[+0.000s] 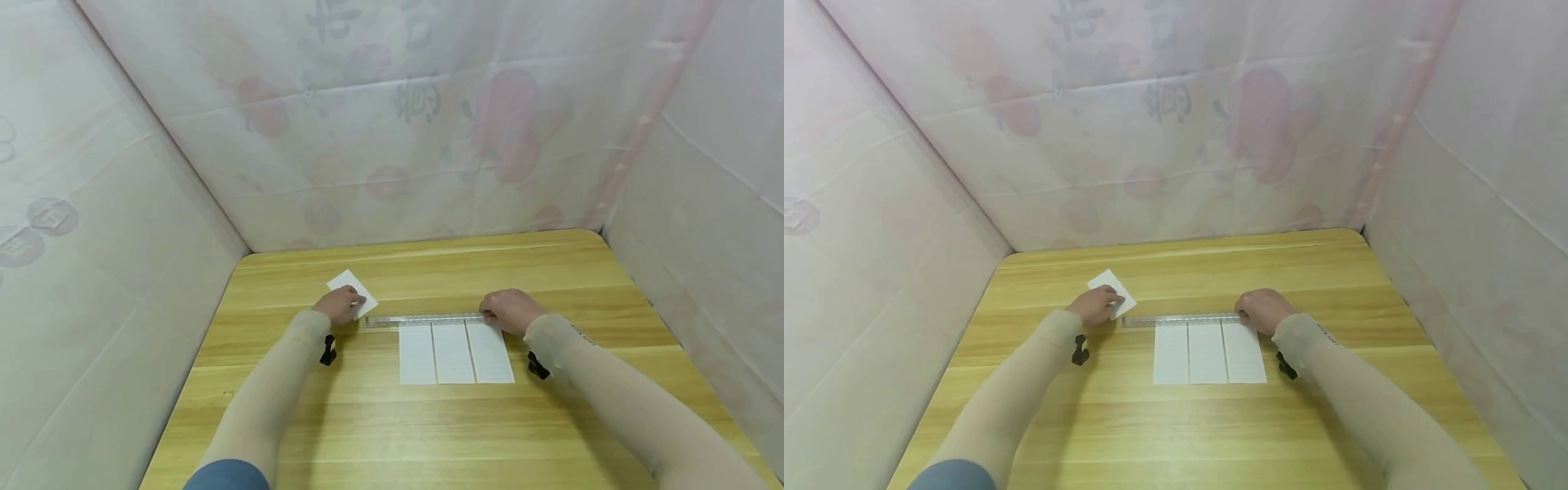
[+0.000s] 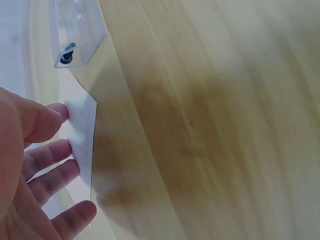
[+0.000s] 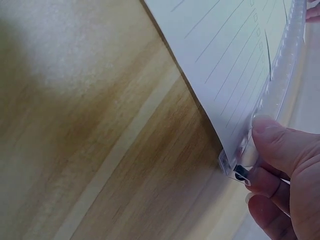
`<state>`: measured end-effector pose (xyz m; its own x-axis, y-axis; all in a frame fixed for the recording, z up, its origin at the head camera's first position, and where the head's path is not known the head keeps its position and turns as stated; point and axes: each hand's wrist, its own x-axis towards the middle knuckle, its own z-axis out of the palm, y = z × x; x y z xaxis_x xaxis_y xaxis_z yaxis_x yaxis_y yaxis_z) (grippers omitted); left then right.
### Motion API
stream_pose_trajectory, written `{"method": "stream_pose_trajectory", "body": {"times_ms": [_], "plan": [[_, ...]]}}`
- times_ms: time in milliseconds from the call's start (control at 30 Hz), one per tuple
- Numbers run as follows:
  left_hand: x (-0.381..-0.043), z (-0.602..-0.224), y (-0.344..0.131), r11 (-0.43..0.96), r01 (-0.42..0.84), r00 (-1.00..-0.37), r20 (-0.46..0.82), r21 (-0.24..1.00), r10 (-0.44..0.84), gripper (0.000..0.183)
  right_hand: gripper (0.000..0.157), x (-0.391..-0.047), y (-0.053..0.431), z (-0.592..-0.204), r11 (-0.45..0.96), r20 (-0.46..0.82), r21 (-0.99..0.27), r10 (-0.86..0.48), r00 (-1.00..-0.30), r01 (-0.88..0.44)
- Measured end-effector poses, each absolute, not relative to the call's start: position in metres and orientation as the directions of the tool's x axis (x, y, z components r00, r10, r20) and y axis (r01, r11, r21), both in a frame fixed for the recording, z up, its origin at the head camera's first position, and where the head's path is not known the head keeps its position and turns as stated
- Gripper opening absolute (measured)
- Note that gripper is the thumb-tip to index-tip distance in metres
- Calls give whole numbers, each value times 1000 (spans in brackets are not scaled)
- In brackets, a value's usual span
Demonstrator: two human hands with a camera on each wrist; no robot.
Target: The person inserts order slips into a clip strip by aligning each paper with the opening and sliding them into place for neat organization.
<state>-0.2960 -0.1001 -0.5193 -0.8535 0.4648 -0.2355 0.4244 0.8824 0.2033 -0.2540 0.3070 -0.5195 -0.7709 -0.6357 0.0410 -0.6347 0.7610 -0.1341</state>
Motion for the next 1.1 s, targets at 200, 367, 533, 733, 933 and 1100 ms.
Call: {"method": "stream_pose_trajectory", "body": {"times_ms": [200,367,533,733,933,1100], "plan": [[-293,-526,-111,888,397,-864,-232,230,447,35,20,-256,309,-521,766,43,-122,-631,-775,-631],[-285,-525,-118,890,397,-864,-235,224,444,36,21,-258,310,-522,766,46,-123,-631,-775,-631],[-274,-523,-126,884,400,-865,-221,240,451,35,18,-257,311,-522,765,49,-123,-631,-774,-632],[-267,-526,-132,888,395,-873,-206,234,442,36,22,-260,311,-522,772,52,-117,-624,-780,-625],[-265,-528,-133,876,395,-869,-198,276,454,36,26,-260,312,-525,779,34,-129,-615,-788,-614],[-274,-540,-136,848,385,-882,-126,363,454,31,26,-260,312,-527,773,53,-119,-621,-782,-623]]}}
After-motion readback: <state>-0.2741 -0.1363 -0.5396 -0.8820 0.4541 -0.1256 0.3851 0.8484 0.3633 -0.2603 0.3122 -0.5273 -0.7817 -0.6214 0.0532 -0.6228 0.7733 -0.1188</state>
